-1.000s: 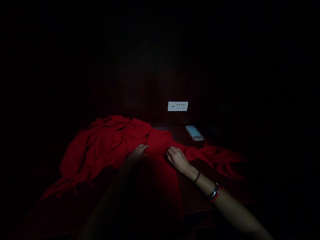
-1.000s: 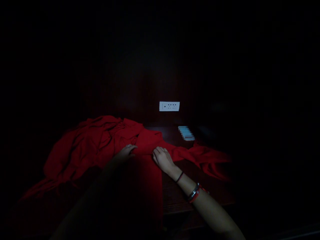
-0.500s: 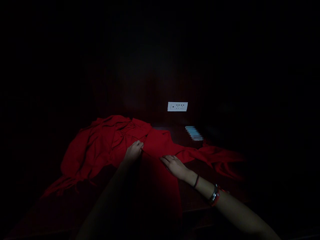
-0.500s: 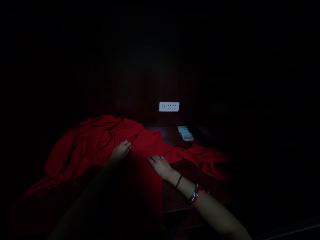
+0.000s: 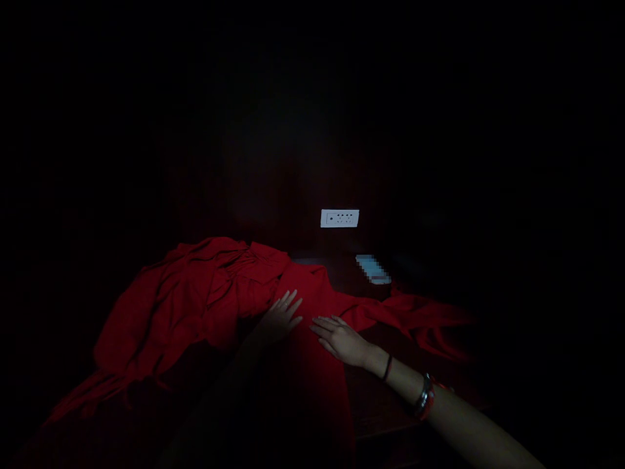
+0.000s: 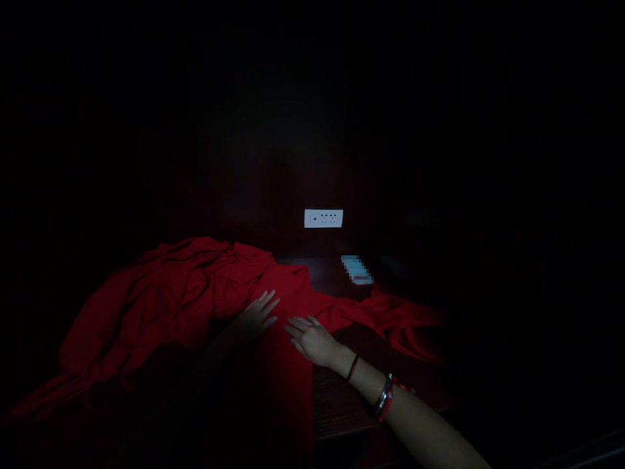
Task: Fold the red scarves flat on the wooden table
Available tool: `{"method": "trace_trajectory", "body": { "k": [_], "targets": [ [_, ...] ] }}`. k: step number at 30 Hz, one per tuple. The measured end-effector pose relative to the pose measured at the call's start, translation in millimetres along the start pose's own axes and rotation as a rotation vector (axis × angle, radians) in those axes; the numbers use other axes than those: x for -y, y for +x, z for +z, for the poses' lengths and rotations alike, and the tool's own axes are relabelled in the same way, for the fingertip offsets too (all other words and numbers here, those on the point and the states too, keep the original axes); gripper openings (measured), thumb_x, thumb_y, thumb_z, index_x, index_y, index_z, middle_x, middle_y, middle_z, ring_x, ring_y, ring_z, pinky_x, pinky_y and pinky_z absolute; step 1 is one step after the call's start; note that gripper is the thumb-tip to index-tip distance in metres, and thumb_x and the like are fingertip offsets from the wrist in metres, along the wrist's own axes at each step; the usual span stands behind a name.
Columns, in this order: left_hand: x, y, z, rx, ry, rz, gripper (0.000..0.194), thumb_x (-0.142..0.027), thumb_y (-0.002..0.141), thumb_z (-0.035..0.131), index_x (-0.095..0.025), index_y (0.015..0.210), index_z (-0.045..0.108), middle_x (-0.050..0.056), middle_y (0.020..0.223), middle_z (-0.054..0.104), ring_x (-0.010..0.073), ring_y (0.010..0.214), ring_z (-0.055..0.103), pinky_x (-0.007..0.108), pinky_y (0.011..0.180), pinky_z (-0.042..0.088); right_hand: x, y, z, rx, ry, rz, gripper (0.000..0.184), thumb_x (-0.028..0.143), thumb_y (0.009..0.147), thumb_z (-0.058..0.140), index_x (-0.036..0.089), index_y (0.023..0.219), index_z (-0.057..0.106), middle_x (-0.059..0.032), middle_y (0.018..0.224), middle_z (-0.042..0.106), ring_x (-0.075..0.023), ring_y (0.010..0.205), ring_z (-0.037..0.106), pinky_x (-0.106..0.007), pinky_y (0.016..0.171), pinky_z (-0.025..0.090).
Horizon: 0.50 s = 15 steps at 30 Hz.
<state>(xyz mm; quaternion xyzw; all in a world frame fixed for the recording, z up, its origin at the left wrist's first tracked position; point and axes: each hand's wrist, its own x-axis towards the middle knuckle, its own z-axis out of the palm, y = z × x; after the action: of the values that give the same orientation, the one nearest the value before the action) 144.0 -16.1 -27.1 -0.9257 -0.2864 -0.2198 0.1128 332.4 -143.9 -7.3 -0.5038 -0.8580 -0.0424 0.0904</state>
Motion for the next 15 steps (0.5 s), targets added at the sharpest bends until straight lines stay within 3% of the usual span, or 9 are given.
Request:
{"method": "trace_trajectory", "body": {
  "k": [3, 7, 11, 15],
  "targets": [
    [-3.1, -5.5, 15.4, 0.131, 0.029, 0.027, 0.046, -0.038, 0.083, 0.031, -0.012, 0.119, 0.043, 0.016, 0.127, 0.038, 0.028, 0.118, 0.031, 0.043, 0.093, 0.03, -7.3, -13.6, -2.8, 0.044, 0.023, 0.071, 0.042, 0.036, 0.086, 0.03, 0.029, 0.127, 0.031, -0.005, 0.133, 0.032, -0.0215, 0.121, 0.027, -0.049, 0.096, 0.021],
    [-1.8, -7.7, 14.9, 0.163, 0.013, -0.022, 0.048, -0.04, 0.083, 0.032, -0.012, 0.12, 0.041, 0.016, 0.129, 0.035, 0.0277, 0.119, 0.031, 0.043, 0.093, 0.03, -16.5, -29.2, -7.1, 0.048, -0.018, 0.105, 0.045, 0.038, 0.085, 0.031, 0.027, 0.128, 0.029, -0.0073, 0.134, 0.029, -0.0225, 0.122, 0.024, -0.046, 0.095, 0.024],
    [-5.4, -5.7, 1.8, 0.208, -0.026, -0.033, 0.04, -0.036, 0.083, 0.034, -0.016, 0.115, 0.047, 0.013, 0.127, 0.04, 0.0275, 0.119, 0.03, 0.046, 0.094, 0.028, -25.3, -44.1, -13.3, -0.039, -0.159, 0.138, 0.045, 0.024, 0.083, 0.036, 0.019, 0.127, 0.032, -0.0095, 0.129, 0.037, -0.0209, 0.12, 0.027, -0.042, 0.097, 0.024],
    [-8.3, -5.1, -7.7, 0.247, -0.067, -0.05, 0.035, -0.033, 0.083, 0.035, -0.016, 0.108, 0.052, 0.013, 0.125, 0.042, 0.0295, 0.118, 0.031, 0.048, 0.093, 0.028, -42.0, -62.1, -16.9, -0.124, -0.336, 0.319, 0.049, 0.009, 0.077, 0.037, 0.018, 0.126, 0.034, -0.0106, 0.129, 0.037, -0.0249, 0.12, 0.027, -0.047, 0.096, 0.021]
  ]
}}
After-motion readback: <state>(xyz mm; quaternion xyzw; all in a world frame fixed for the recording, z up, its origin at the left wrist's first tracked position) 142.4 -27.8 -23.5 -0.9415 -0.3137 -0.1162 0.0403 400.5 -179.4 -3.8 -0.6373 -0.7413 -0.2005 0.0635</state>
